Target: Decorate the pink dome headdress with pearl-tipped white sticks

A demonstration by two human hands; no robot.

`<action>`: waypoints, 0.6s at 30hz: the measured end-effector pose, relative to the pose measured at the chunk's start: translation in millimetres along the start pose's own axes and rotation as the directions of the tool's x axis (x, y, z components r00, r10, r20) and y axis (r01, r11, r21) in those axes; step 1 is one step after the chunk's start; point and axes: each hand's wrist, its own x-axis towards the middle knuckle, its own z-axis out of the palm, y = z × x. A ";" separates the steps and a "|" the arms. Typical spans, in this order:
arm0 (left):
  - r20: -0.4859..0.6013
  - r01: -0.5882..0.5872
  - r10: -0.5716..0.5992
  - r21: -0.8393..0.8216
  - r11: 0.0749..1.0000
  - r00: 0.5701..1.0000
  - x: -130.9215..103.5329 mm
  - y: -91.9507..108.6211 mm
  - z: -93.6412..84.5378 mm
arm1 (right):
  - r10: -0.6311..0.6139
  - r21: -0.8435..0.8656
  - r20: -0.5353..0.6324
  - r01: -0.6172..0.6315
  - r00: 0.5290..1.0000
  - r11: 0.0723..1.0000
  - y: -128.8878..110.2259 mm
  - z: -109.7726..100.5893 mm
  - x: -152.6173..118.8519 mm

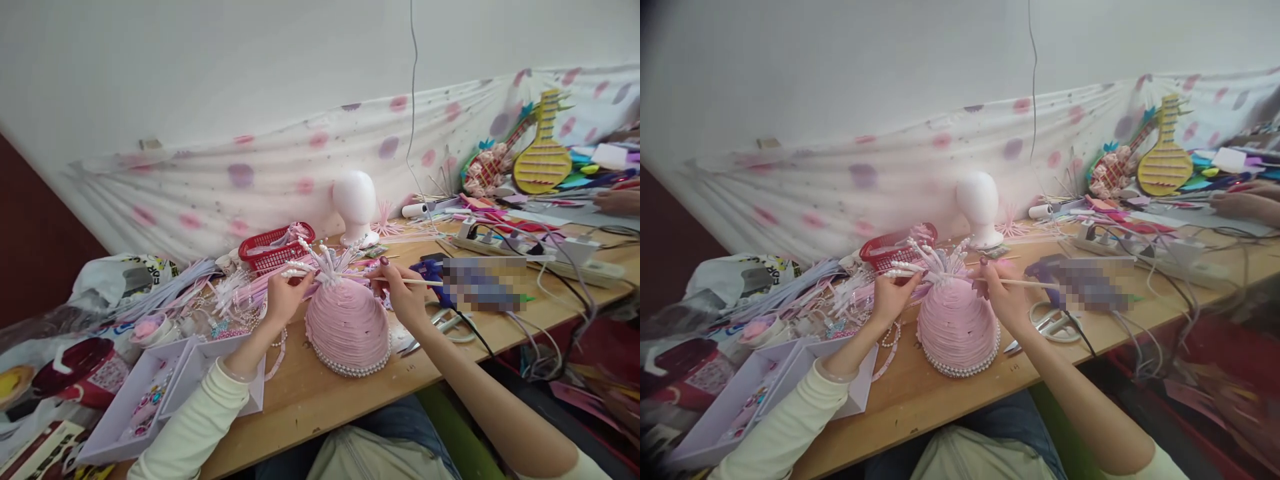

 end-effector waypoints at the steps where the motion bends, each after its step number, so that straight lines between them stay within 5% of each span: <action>1: 0.002 0.004 -0.004 -0.019 1.000 1.000 0.3 0.2 -0.6 | 0.001 0.016 0.005 -0.001 1.000 1.000 -2.1 0.7 1.0; 8: 0.000 0.053 -0.054 0.095 0.994 0.999 1.8 4.3 -11.6 | 0.032 0.078 -0.028 -0.030 0.999 0.997 -5.5 -1.3 -5.4; 13: 0.213 0.171 -0.193 0.116 0.978 0.958 2.0 3.9 -12.1 | 0.036 0.055 -0.037 -0.034 0.999 0.998 -5.2 -4.6 -7.1; 18: 0.260 0.118 -0.132 0.069 0.991 0.956 -5.1 5.0 -5.9 | 0.056 0.069 -0.032 -0.053 0.998 0.996 -3.7 -8.6 -6.6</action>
